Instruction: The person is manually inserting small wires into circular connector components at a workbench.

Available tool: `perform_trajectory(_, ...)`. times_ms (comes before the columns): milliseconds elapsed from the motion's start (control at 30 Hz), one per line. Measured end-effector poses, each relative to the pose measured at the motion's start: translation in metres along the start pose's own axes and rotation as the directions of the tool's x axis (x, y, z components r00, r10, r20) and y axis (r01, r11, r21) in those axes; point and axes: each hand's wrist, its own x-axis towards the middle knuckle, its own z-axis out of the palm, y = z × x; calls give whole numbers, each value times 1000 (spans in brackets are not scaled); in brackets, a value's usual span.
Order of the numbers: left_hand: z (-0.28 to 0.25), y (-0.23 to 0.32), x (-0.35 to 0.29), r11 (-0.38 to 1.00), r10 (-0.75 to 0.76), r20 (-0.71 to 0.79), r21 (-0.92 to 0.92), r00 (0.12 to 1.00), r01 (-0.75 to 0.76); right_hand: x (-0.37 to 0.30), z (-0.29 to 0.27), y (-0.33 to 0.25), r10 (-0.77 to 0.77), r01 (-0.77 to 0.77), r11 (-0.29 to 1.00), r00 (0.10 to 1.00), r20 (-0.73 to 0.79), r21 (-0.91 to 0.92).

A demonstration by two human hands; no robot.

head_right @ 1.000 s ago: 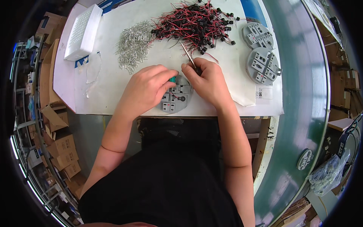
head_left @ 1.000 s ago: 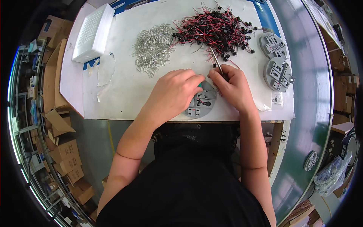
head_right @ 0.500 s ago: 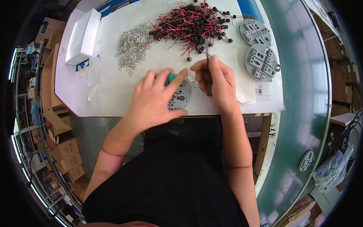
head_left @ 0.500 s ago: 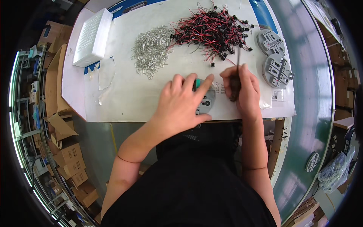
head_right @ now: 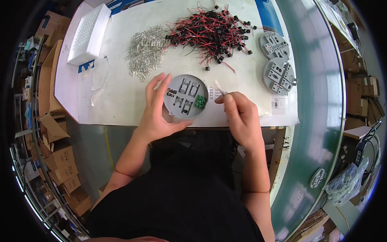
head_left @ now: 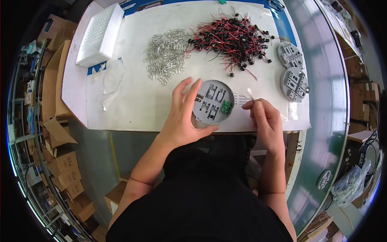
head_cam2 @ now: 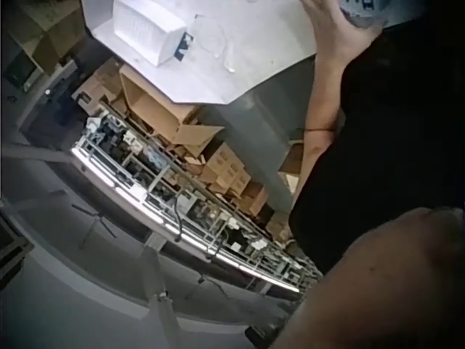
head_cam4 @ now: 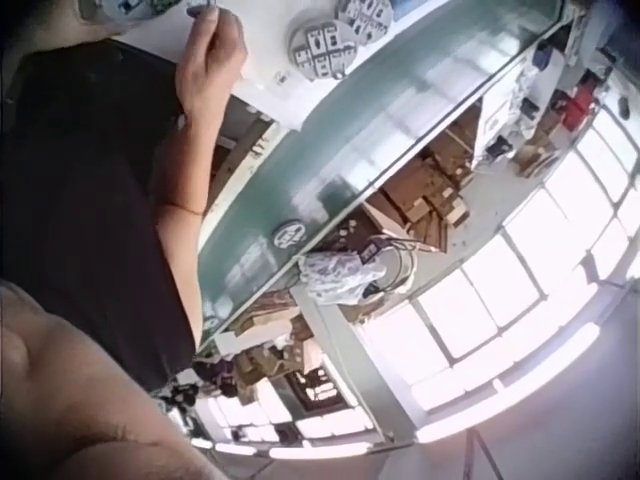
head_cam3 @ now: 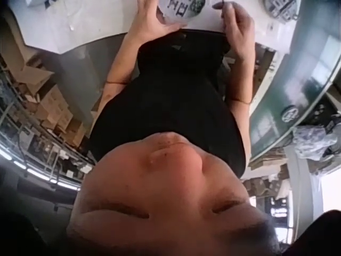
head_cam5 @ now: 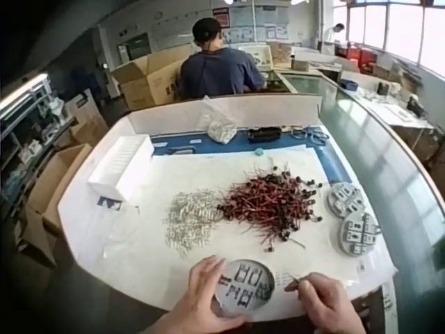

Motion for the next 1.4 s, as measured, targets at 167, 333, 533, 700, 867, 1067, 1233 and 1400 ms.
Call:
perform_trajectory(167,-16,-18,-1,985,26,154,162,988,-51,3,28,-23,-370,385,747,918,143,-542)
perform_trajectory(333,-10,-15,-2,994,-65,114,94,991,54,4,37,-47,-151,347,560,935,319,-752)
perform_trajectory(533,-7,-23,-3,991,-15,114,137,993,-1,16,41,-55,-90,373,485,921,379,-791)
perform_trajectory(700,-7,-23,-3,987,0,106,158,994,-17,26,42,-53,-20,322,528,930,367,-786)
perform_trajectory(867,-8,-21,-2,987,3,107,161,994,-21,30,41,-57,15,303,543,929,370,-783)
perform_trajectory(1067,-9,-18,-1,989,-45,111,148,993,29,34,42,-58,54,293,538,924,379,-790)
perform_trajectory(1233,-10,-18,-1,987,-71,135,152,988,50,35,42,-52,42,298,572,920,390,-764)
perform_trajectory(1400,-7,-21,-2,985,3,106,169,994,-21,42,40,-53,62,309,626,895,441,-716)
